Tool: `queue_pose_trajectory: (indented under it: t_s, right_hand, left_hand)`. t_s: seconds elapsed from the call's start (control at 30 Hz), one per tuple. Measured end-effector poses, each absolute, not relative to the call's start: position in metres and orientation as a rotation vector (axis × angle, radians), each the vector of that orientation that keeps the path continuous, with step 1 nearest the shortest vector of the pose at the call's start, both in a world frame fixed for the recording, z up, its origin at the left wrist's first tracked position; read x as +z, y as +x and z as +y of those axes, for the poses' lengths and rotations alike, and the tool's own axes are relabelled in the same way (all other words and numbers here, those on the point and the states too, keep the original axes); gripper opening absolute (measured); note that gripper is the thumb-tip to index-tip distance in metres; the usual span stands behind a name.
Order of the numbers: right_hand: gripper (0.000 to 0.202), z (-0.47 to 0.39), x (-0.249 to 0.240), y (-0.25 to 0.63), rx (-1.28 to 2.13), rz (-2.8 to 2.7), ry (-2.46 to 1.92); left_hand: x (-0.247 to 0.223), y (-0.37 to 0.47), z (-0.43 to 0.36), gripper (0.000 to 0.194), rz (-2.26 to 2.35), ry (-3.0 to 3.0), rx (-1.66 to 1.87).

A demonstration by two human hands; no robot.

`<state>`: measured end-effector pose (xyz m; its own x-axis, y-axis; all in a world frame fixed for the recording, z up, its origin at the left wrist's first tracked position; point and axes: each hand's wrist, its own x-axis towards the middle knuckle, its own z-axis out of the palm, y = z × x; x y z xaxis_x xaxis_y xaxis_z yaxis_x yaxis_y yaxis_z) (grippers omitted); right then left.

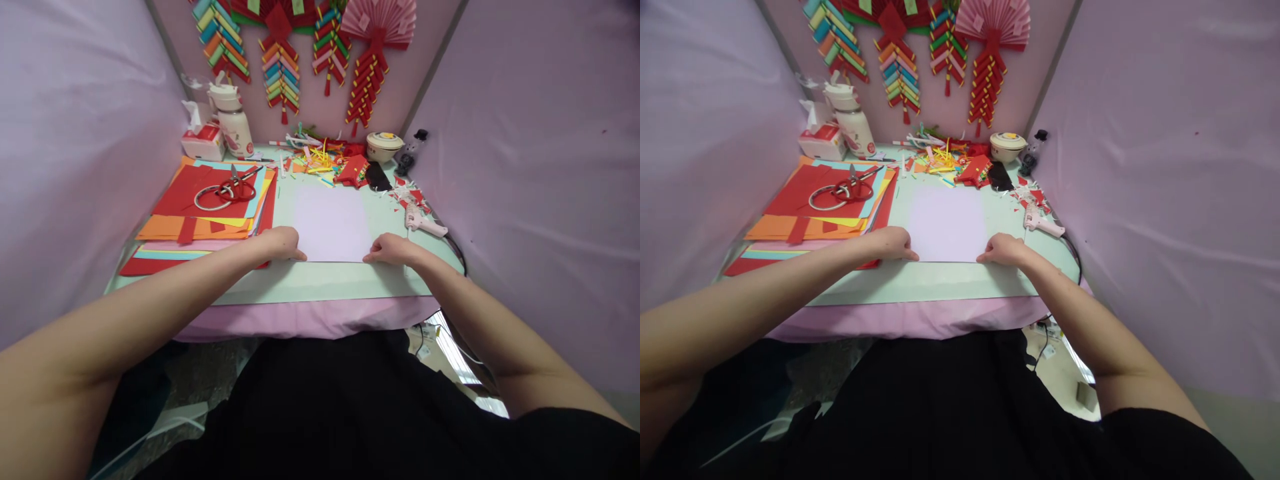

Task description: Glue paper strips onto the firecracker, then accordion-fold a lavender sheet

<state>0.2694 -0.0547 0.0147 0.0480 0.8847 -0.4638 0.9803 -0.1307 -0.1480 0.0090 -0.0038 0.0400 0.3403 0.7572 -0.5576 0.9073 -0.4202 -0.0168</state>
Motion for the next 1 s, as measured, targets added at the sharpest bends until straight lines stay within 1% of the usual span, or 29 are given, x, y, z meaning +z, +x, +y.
queue_pose_trajectory:
  t_s: [0.27, 1.0]
  right_hand:
    - [0.036, -0.053, 0.010, 0.273, -0.623, 1.918, 2.121]
    - [0.028, -0.060, 0.023, 0.271, -0.703, 1.951, 2.059]
  left_hand:
    - [0.041, 0.012, -0.004, 0.056, 1.484, 2.333, -0.750]
    - [0.034, 0.009, 0.002, 0.056, 1.449, 2.333, -0.734]
